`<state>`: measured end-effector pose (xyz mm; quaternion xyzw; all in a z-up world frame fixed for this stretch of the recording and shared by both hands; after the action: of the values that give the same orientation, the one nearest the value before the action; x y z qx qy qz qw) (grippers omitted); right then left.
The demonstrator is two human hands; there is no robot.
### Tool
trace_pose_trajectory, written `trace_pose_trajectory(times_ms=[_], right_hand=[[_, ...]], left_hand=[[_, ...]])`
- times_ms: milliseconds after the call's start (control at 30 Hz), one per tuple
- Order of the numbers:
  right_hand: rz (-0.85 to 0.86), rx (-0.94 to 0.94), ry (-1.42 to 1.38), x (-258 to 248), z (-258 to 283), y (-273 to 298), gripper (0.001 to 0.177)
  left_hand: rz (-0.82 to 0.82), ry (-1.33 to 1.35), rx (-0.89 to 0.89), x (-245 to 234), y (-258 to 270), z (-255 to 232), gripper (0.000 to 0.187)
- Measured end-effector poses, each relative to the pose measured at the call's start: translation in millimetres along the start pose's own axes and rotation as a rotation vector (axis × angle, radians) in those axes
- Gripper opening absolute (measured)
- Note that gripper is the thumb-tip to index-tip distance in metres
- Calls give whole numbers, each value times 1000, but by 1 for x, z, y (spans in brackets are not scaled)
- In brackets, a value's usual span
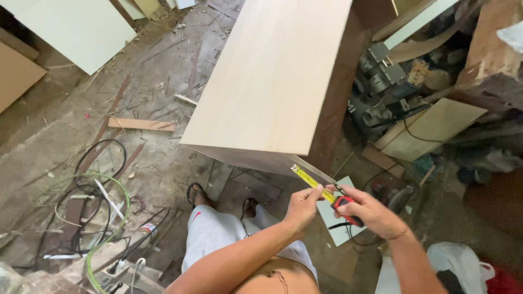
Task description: The person measures and marks dimensions on large plywood sheets and wooden furniture components using a tape measure and a pencil.
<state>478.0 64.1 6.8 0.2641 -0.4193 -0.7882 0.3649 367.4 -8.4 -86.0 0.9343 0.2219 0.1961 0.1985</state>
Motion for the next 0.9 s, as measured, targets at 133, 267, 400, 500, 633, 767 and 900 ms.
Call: trace_pose_trajectory(times_ms=[133, 267, 400, 500, 633, 767, 900], right_hand=[[64, 131, 363, -54, 36, 39, 29], [-156, 287, 639, -98, 74, 54, 21], [-75, 268, 622, -116, 98, 33, 22], [-78, 251, 732, -94, 125, 29, 34], [-204, 234, 542, -82, 129, 25, 27], [-245, 259, 646, -51, 165, 48, 26], [-304, 489, 924, -20, 191, 69, 33]], left_hand=[[0, 123, -117, 21, -9, -30, 37], [-28, 562, -156, 47, -29, -18, 35], [-65, 693, -140, 55, -47, -12, 24], [-76, 715, -198, 26, -40, -38, 20], [-32, 761, -136, -3, -74, 6, 22], [10, 894, -253, -34, -84, 8, 7], [24, 916, -385, -55, -76, -15, 25]])
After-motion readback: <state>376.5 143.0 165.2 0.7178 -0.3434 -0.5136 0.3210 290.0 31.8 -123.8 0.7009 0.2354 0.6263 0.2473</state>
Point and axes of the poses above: each hand's wrist, its own y-axis away from the middle knuckle, its own x-axis out of the palm, z = x × y, the point moved 8 cm from there along -y, towards the middle knuckle, and after that the axes turned 14 degrees about x, right-handed, at the moved point
